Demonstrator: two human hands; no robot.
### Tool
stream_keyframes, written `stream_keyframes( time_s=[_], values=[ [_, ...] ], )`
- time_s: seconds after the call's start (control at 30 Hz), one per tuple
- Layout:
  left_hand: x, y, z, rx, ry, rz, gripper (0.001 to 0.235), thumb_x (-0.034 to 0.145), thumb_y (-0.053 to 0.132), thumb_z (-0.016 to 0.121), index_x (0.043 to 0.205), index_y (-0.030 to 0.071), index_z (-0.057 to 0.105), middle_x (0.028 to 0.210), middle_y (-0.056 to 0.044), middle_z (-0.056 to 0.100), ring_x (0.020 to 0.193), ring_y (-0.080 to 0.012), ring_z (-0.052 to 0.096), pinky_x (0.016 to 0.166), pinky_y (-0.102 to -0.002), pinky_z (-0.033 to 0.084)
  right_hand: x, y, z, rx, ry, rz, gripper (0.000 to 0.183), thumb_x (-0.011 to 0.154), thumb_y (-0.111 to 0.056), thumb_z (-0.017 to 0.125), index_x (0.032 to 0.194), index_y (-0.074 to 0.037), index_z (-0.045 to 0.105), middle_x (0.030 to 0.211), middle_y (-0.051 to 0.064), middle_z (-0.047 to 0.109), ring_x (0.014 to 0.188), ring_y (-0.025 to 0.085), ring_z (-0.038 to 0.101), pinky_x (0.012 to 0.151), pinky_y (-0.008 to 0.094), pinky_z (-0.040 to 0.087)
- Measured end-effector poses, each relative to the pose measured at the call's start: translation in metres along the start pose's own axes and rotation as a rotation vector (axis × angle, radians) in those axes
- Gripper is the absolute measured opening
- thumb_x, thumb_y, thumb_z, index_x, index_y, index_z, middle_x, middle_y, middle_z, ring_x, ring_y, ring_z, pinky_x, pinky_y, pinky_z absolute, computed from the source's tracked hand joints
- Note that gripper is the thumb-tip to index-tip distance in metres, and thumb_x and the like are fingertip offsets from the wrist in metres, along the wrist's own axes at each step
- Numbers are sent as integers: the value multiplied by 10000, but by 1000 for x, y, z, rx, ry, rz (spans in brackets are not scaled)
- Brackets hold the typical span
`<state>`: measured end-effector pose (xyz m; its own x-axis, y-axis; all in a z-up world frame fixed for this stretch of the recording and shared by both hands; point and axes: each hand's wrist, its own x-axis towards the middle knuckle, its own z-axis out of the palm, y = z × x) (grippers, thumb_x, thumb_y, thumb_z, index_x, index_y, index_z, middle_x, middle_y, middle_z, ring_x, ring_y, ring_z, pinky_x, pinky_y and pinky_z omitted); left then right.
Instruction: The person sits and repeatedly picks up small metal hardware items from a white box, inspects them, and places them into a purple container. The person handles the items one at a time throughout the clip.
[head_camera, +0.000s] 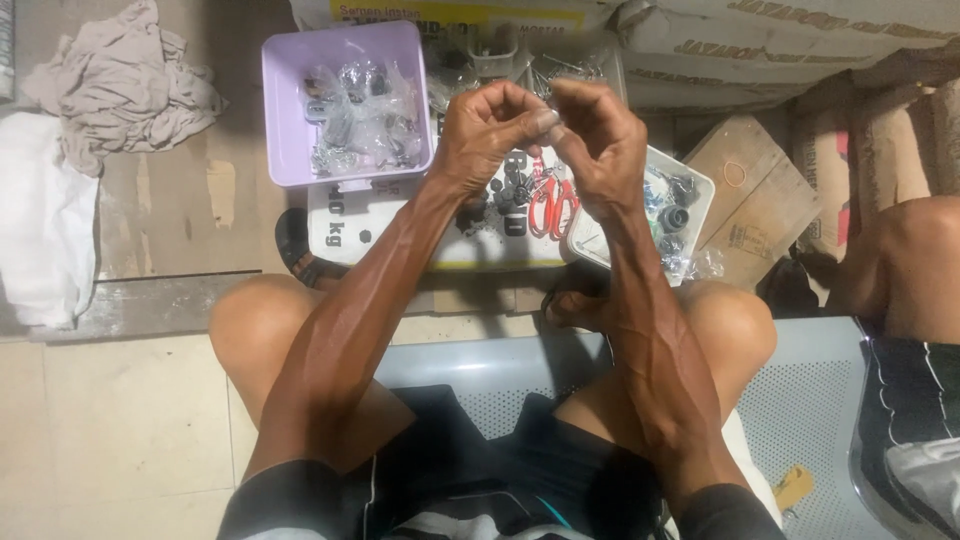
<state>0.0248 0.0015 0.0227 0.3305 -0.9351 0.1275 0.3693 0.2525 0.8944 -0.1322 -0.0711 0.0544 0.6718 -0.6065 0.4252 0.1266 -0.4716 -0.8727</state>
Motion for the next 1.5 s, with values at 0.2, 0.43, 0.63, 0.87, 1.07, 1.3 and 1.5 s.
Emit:
stream_keyframes(
  time_s=[0.2, 0.43, 0.63, 0.87, 1.07, 1.3, 1.5],
  values=[
    [-13, 15, -3, 73, -46, -35, 191, 1005, 159, 688, 994, -26, 734, 860, -168, 778, 673, -185, 764, 602, -235, 672, -3, -7, -9, 137, -74, 129, 87, 1046, -65, 652, 1123, -33, 625, 1107, 101, 642, 1002, 216, 652, 957, 342, 594],
    [-17, -126, -89, 979, 230, -47, 226, 918, 228, 638, 872, 26, 731, 795, -205, 733, 799, -408, 752, 697, -506, 612, -68, 178, 16, -481, -113, 25, 138, 842, 130, 659, 949, 42, 666, 835, 213, 579, 774, 428, 627, 703, 516, 490],
    [-47, -180, -116, 1125, 44, -119, 204, 926, 60, 595, 1052, -44, 717, 979, -307, 680, 1050, -504, 677, 905, -578, 541, -104, 198, 5, -681, -232, 407, 97, 929, -9, 587, 1021, -25, 615, 988, 192, 542, 964, 420, 601, 842, 559, 489],
    [-51, -173, -112, 1528, -39, -309, 141, 967, 29, 659, 1088, -32, 695, 990, -166, 651, 951, -297, 726, 792, -400, 614, -141, 246, -81, -936, 223, 824, 126, 869, -166, 690, 990, -161, 722, 958, 124, 726, 991, 375, 717, 865, 525, 567],
    [-40, -207, -130, 1670, -27, -296, 104, 975, 23, 660, 1064, -6, 705, 969, -139, 648, 933, -258, 714, 771, -375, 592, -182, 270, -97, -1049, 259, 832, 169, 879, -110, 652, 1042, -90, 691, 960, 170, 698, 991, 414, 717, 863, 556, 581],
    [-50, -146, -99, 1512, 30, -294, 127, 966, -39, 595, 1050, -59, 690, 973, -208, 666, 916, -309, 734, 744, -402, 595, -167, 246, -80, -1063, 236, 817, 39, 887, -121, 665, 895, -109, 701, 854, 140, 711, 892, 404, 736, 802, 555, 591],
    [-54, -206, -130, 1507, 122, -179, 120, 932, -79, 587, 1006, -73, 681, 916, -233, 647, 857, -350, 725, 692, -417, 600, -155, 221, -76, -963, 421, 737, 166, 826, -183, 676, 890, -36, 632, 833, 260, 683, 886, 501, 715, 789, 620, 560]
  ],
)
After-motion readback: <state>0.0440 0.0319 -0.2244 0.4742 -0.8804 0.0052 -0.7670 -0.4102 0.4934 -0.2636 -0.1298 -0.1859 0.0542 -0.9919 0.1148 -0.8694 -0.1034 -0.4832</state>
